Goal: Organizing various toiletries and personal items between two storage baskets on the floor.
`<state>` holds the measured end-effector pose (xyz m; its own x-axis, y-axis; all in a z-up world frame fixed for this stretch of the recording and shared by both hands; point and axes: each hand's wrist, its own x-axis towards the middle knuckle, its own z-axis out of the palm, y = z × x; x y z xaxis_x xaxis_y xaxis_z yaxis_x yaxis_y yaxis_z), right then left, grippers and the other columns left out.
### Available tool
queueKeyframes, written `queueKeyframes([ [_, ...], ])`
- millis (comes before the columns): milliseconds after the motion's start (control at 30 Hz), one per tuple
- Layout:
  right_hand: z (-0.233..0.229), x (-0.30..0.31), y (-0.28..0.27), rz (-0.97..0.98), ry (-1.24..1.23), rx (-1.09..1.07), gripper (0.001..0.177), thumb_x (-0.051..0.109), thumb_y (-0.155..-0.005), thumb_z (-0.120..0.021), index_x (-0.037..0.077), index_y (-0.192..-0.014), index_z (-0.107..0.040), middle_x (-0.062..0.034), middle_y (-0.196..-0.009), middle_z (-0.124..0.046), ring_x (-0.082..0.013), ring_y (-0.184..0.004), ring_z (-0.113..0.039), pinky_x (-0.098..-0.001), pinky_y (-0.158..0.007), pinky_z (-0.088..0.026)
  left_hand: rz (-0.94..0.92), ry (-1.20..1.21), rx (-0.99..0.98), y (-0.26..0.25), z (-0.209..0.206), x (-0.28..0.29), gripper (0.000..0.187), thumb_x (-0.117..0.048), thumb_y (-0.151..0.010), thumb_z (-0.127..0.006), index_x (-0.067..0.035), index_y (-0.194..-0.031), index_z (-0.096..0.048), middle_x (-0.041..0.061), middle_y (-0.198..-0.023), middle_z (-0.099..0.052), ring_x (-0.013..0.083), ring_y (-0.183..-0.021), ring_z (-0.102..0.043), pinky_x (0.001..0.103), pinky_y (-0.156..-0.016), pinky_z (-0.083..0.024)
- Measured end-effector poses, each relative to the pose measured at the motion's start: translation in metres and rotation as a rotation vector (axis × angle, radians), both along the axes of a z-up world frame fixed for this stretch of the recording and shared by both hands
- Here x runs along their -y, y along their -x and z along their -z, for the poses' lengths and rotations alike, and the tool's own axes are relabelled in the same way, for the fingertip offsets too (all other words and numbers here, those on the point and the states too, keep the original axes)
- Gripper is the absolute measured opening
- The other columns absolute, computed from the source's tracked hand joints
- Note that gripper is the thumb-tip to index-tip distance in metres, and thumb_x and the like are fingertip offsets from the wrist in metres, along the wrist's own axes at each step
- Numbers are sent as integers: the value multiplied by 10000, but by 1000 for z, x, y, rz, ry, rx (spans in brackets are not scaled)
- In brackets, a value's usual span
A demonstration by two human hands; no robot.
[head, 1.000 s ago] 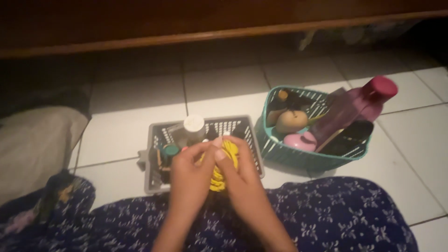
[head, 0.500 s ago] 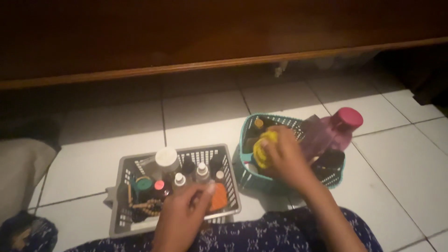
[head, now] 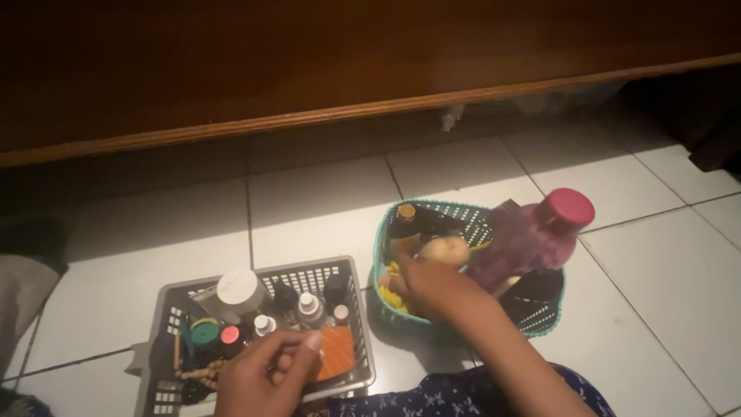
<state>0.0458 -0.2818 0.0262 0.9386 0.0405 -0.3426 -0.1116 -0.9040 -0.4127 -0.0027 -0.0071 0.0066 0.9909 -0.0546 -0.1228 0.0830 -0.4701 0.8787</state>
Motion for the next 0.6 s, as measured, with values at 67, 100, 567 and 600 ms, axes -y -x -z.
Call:
queueKeyframes([
  [67, -2, 0, 3, -2, 21, 4, 511, 509, -1026, -426, 107, -1327, -518, -233, -1181, -683, -382, -1121, -656, -507, -966, -497, 2, -7, 4, 1, 0, 0, 270, -341, -841, -800, -100, -956, -834, 62, -667, -789, 93, -604, -729, 238, -563, -557],
  [100, -4, 1, 5, -8, 48, 9, 536, 527, -1026, -393, 117, -1339, -535, -229, -1201, -674, -389, -1136, -643, -514, -972, -491, 0, -8, 9, 2, 0, 0, 267, -346, -843, -795, -105, -950, -836, 60, -669, -781, 90, -596, -728, 236, -555, -554],
  [567, -14, 15, 29, 285, -185, 522, 396, 336, -1030, -461, 59, -1201, -686, -226, -1104, -717, -374, -1019, -698, -455, -923, -529, -9, 16, 68, 3, 0, 0, 277, -346, -854, -781, -79, -918, -815, 54, -640, -795, 70, -588, -732, 223, -543, -555],
  [600, -13, 16, 33, 294, -225, 769, 377, 288, -1034, -482, -3, -1156, -688, -235, -1133, -715, -390, -1039, -686, -461, -922, -524, -17, 27, 86, 3, 1, 0, 274, -335, -855, -791, -66, -901, -815, 64, -624, -780, 78, -569, -701, 229, -528, -533],
])
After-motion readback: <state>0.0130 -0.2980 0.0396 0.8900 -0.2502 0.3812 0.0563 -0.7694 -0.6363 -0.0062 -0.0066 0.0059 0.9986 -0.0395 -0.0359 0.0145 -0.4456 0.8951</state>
